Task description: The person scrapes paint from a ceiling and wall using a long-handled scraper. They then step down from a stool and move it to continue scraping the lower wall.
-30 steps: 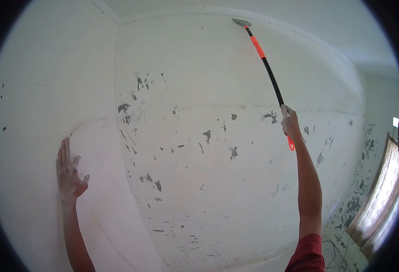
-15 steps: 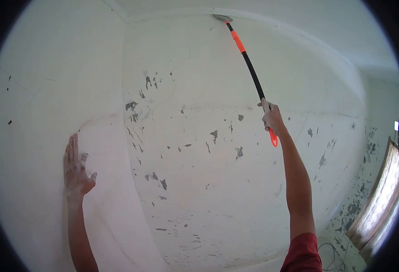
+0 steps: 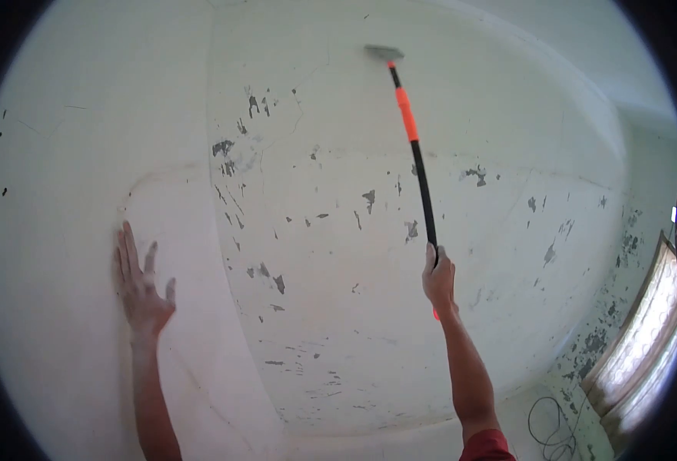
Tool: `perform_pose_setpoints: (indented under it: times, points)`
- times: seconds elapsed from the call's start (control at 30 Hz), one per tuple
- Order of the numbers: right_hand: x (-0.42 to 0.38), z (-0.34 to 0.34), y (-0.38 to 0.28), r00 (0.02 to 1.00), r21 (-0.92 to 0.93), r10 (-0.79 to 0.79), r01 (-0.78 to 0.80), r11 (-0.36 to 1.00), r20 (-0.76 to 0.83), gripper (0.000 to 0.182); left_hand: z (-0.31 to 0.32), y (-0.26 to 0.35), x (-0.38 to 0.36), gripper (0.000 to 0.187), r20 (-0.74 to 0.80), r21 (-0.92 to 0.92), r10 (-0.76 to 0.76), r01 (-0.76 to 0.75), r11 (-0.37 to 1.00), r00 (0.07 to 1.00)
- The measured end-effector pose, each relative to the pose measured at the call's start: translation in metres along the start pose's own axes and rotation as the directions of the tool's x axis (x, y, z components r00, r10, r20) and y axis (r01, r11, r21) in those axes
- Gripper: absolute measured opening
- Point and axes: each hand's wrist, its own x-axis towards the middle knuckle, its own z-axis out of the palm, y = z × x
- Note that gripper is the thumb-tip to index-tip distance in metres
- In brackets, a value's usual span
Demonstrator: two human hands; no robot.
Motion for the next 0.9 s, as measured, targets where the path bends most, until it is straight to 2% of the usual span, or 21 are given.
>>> perform_pose_setpoints:
  times: [0.07, 0.13, 0.2, 0.27, 0.33, 0.37, 0.43, 0.47, 0.57, 0.6, 0.67, 0.73, 0.77, 0.8, 0.83, 0.87, 0.9]
  points:
    - [-0.031, 0.004, 0.002, 0.998, 0.034, 0.047, -0.049, 0.998, 0.048, 0.037, 0.022, 0.016, -0.045, 0.084, -0.099, -0.165, 0.105, -0.12, 0.979, 0.99]
    - [-0.062, 0.02, 0.016, 0.998, 0.13, -0.004, 0.013, 0.991, -0.066, 0.037, 0.049, 0.045, -0.103, 0.077, 0.045, -0.599, 0.027, 0.005, 0.801, 0.999]
    - [-0.093, 0.029, 0.024, 0.999, 0.141, 0.021, -0.016, 0.99, -0.035, 0.036, 0.043, 0.092, -0.152, 0.065, 0.258, -0.838, 0.002, 0.223, 0.497, 0.966]
    - [-0.122, 0.029, 0.025, 0.981, 0.066, 0.164, -0.171, 0.983, 0.1, 0.035, 0.05, 0.12, -0.195, 0.065, 0.299, -0.775, 0.172, 0.134, 0.618, 0.939]
    - [-0.165, 0.035, 0.034, 0.989, 0.075, 0.125, -0.13, 0.989, 0.074, 0.033, 0.063, 0.154, -0.227, 0.064, 0.363, -0.897, 0.212, 0.279, 0.344, 0.907]
    - [-0.191, 0.04, 0.038, 0.983, 0.121, 0.154, -0.165, 0.979, 0.096, 0.03, 0.062, 0.169, -0.232, 0.064, 0.382, -0.891, 0.214, 0.296, 0.345, 0.899]
    - [-0.256, 0.051, 0.049, 0.967, 0.209, 0.201, -0.231, 0.95, 0.153, 0.026, 0.058, 0.197, -0.234, 0.067, 0.481, -0.877, 0.3, 0.451, 0.168, 0.824]
    - [-0.294, 0.055, 0.055, 0.957, 0.253, 0.223, -0.265, 0.93, 0.186, 0.024, 0.059, 0.209, -0.232, 0.071, 0.461, -0.886, 0.303, 0.452, 0.103, 0.834]
    - [-0.401, 0.041, 0.052, 0.849, 0.214, 0.257, -0.388, 0.897, 0.461, 0.016, 0.075, 0.234, -0.212, 0.082, 0.438, -0.878, 0.266, 0.472, -0.078, 0.859]
    - [-0.433, 0.037, 0.052, 0.796, 0.218, 0.259, -0.435, 0.874, 0.548, 0.016, 0.083, 0.243, -0.209, 0.082, 0.467, -0.863, 0.265, 0.5, -0.073, 0.844]
    - [-0.489, 0.027, 0.057, 0.711, 0.144, 0.167, -0.355, 0.924, 0.683, 0.017, 0.1, 0.255, -0.217, 0.065, 0.633, -0.668, 0.2, 0.659, -0.347, 0.747]
    - [-0.524, 0.01, 0.053, 0.621, 0.049, 0.232, -0.401, 0.915, 0.749, 0.023, 0.122, 0.26, -0.251, 0.04, 0.768, -0.508, 0.212, 0.776, -0.373, 0.605]
    - [-0.541, 0.007, 0.059, 0.552, -0.076, 0.273, -0.352, 0.933, 0.788, 0.021, 0.125, 0.253, -0.269, 0.023, 0.806, -0.413, 0.266, 0.824, -0.388, 0.529]
    - [-0.553, 0.002, 0.066, 0.483, -0.191, 0.311, -0.282, 0.94, 0.819, 0.02, 0.126, 0.251, -0.289, 0.023, 0.822, -0.387, 0.269, 0.838, -0.384, 0.502]
    - [-0.555, -0.005, 0.068, 0.321, -0.319, 0.41, -0.3, 0.899, 0.854, 0.031, 0.123, 0.248, -0.315, 0.024, 0.808, -0.403, 0.274, 0.828, -0.39, 0.522]
    - [-0.557, -0.013, 0.071, 0.299, -0.333, 0.424, -0.312, 0.89, 0.855, 0.031, 0.119, 0.245, -0.339, 0.025, 0.79, -0.422, 0.282, 0.817, -0.394, 0.544]
    - [-0.545, -0.021, 0.068, 0.338, -0.197, 0.331, -0.374, 0.906, 0.881, 0.041, 0.117, 0.244, -0.362, 0.022, 0.803, -0.421, 0.269, 0.825, -0.377, 0.532]
